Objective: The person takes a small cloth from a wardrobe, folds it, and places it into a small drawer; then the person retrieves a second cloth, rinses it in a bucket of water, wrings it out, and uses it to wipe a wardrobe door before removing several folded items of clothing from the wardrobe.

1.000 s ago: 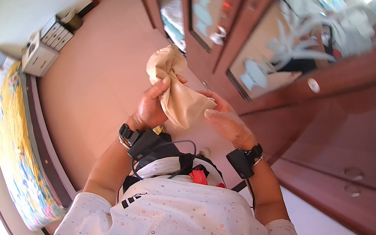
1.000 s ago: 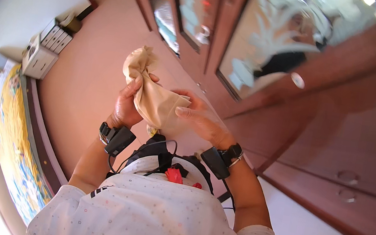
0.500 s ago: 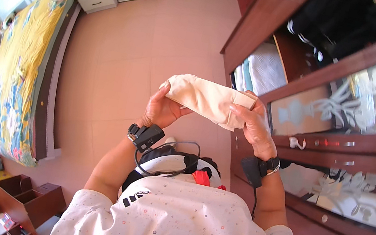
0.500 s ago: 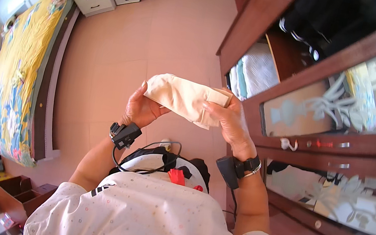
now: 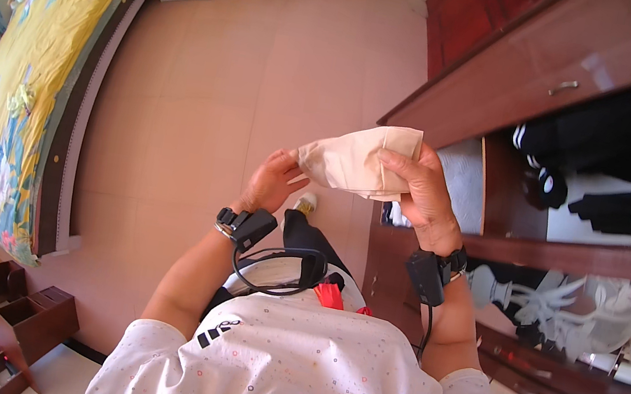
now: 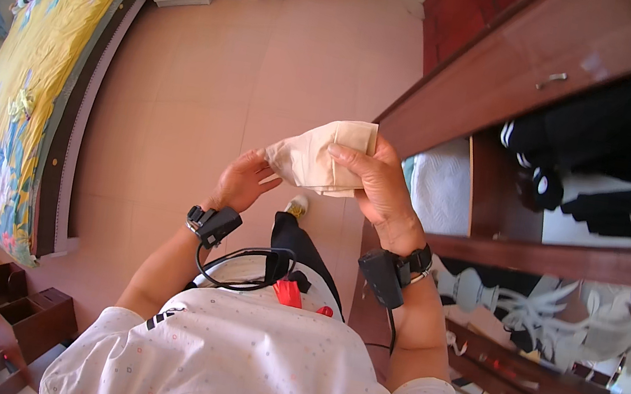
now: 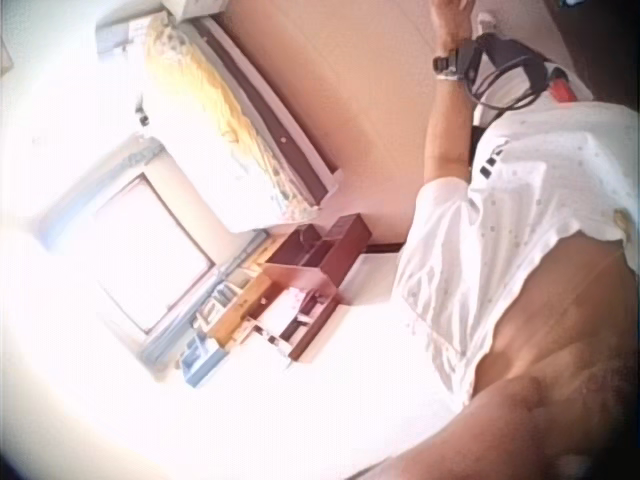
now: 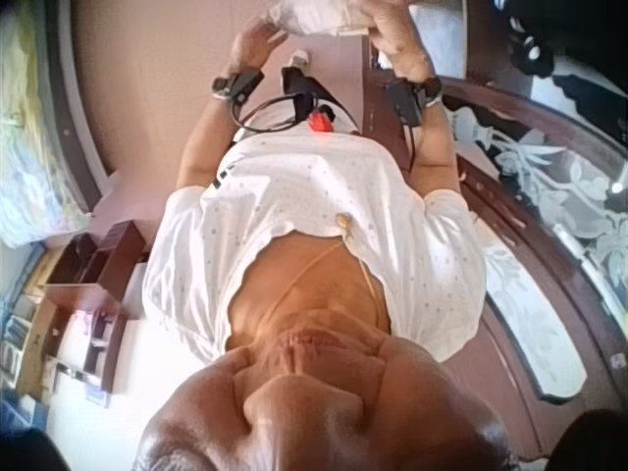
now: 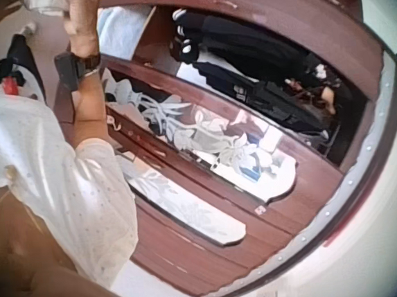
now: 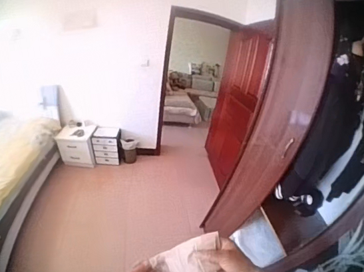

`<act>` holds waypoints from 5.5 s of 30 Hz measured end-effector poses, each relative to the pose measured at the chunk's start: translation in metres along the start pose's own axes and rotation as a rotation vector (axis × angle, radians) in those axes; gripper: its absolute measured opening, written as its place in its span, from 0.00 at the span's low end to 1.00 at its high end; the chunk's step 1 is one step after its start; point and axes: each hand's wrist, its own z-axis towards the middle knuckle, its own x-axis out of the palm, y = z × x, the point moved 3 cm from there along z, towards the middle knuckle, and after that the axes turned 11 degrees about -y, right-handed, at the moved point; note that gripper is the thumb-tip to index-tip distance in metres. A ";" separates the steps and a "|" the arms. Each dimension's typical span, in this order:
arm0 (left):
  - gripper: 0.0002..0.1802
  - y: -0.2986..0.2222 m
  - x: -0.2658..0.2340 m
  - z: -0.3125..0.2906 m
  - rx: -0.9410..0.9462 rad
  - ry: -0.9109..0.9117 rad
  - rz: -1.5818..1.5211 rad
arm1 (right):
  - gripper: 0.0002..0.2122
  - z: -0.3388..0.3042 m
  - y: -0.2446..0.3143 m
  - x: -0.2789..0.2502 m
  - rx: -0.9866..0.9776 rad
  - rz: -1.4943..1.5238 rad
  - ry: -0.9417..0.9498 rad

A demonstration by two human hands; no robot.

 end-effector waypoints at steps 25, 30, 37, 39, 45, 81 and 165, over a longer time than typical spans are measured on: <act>0.09 -0.188 0.104 0.163 0.324 -0.008 0.510 | 0.19 0.254 0.073 0.063 -0.111 -0.409 0.270; 0.08 -0.239 0.092 0.204 0.509 0.021 0.571 | 0.20 0.299 0.082 0.106 -0.253 -0.518 0.167; 0.09 -0.323 0.070 0.235 0.651 -0.038 0.612 | 0.17 0.366 0.091 0.177 -0.649 -0.752 0.175; 0.10 -0.341 0.063 0.242 0.713 -0.070 0.784 | 0.16 0.382 0.093 0.188 -0.699 -0.784 0.195; 0.18 -0.378 0.053 0.268 0.694 -0.071 0.665 | 0.13 0.424 0.092 0.214 -0.737 -0.758 0.141; 0.20 -0.530 0.087 0.467 0.209 -0.084 0.215 | 0.10 0.686 0.184 0.256 -0.780 -0.844 0.315; 0.17 -0.660 0.083 0.446 0.571 0.219 1.018 | 0.12 0.680 0.220 0.364 -0.906 -0.806 0.239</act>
